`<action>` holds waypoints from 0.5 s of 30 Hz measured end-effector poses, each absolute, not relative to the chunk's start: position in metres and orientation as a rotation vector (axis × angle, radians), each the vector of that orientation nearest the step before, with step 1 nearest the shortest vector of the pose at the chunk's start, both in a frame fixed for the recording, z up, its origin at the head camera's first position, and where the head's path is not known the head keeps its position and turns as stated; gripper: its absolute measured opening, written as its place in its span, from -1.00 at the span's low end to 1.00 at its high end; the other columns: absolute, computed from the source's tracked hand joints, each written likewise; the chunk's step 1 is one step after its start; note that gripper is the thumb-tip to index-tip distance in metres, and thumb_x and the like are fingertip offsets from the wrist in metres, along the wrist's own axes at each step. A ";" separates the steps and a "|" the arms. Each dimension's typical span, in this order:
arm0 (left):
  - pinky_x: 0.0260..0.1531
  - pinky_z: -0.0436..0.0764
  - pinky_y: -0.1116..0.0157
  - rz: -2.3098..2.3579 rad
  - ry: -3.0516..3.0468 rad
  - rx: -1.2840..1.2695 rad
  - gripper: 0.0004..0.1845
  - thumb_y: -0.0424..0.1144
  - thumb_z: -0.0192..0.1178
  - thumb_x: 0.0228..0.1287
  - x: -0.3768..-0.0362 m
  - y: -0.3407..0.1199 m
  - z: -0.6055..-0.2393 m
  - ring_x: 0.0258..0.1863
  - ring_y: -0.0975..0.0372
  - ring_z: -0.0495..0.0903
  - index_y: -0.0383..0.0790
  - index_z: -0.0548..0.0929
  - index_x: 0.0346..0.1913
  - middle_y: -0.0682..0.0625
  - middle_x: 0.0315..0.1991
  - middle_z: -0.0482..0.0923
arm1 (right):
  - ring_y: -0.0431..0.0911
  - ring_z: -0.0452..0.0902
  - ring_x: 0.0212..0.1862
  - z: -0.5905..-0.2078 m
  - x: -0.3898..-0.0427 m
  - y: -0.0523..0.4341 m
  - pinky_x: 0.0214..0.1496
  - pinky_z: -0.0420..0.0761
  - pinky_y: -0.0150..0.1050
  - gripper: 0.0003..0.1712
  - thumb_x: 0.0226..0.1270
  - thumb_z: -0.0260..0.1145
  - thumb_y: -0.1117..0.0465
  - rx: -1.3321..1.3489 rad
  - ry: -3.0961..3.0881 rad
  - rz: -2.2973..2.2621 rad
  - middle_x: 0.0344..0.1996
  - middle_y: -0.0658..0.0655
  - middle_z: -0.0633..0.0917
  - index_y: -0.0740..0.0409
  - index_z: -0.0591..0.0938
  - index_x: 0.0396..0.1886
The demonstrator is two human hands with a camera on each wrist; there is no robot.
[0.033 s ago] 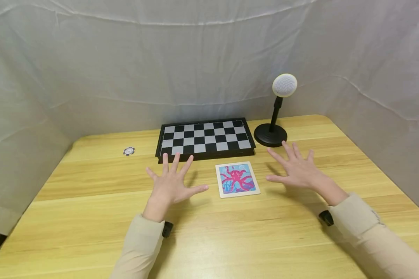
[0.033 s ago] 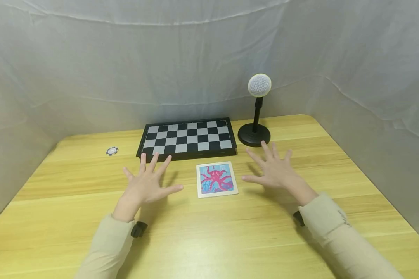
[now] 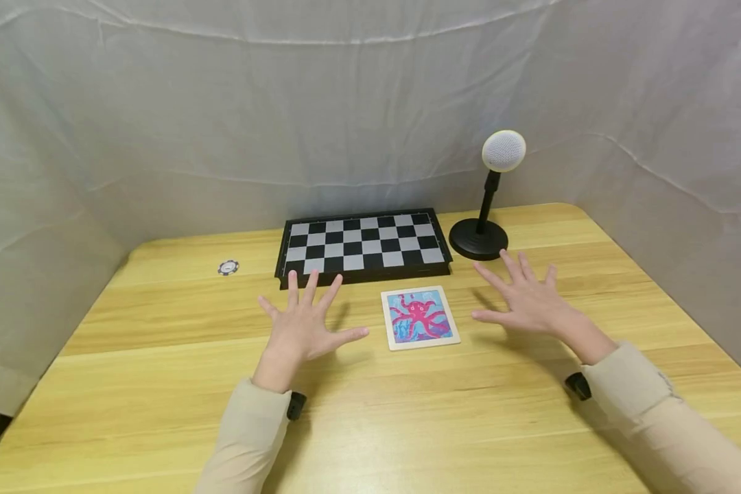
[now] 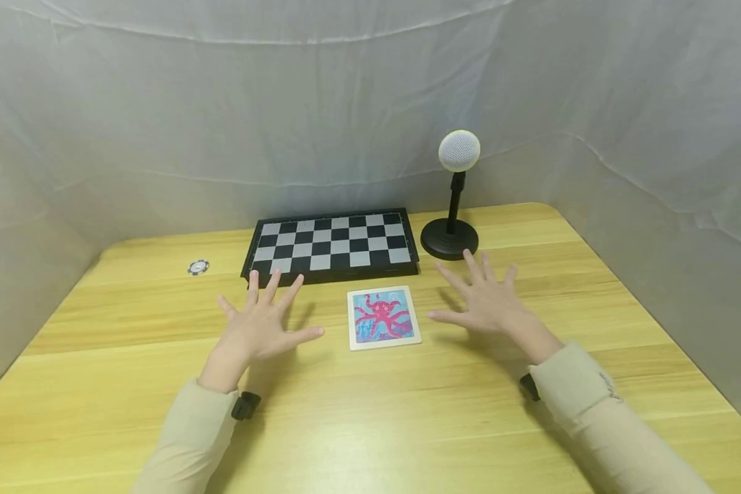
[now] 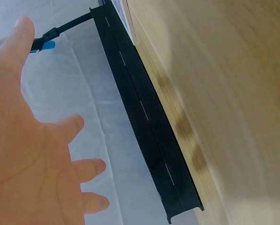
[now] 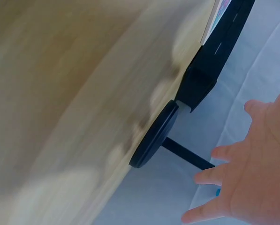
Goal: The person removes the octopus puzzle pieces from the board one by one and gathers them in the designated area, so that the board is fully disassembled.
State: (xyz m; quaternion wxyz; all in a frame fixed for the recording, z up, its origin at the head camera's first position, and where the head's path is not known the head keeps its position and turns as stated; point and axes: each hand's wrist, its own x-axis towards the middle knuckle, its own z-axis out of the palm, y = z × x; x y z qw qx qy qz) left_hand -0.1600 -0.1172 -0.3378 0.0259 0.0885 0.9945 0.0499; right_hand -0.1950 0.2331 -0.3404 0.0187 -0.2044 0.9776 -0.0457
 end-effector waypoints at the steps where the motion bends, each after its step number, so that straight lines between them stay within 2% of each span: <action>1: -0.15 -0.36 -0.41 0.162 3.077 0.275 0.04 0.61 -0.25 -0.20 -0.160 -0.117 -0.338 0.29 -0.16 -0.43 0.18 -0.08 0.39 -0.08 0.40 -0.28 | 0.43 -0.32 0.25 -0.340 -0.195 0.234 -0.07 -0.38 0.49 -0.03 0.10 -0.02 -0.41 -0.633 3.033 -0.147 0.32 0.42 -0.21 -0.12 -0.08 0.40; 15: -0.14 -0.37 -0.41 0.209 3.084 0.304 0.04 0.60 -0.21 -0.20 -0.161 -0.114 -0.335 0.30 -0.15 -0.42 0.19 -0.08 0.38 -0.08 0.40 -0.28 | 0.44 -0.30 0.25 -0.340 -0.194 0.239 -0.09 -0.36 0.50 -0.03 0.11 -0.02 -0.40 -0.626 3.037 -0.153 0.32 0.43 -0.18 -0.09 -0.07 0.40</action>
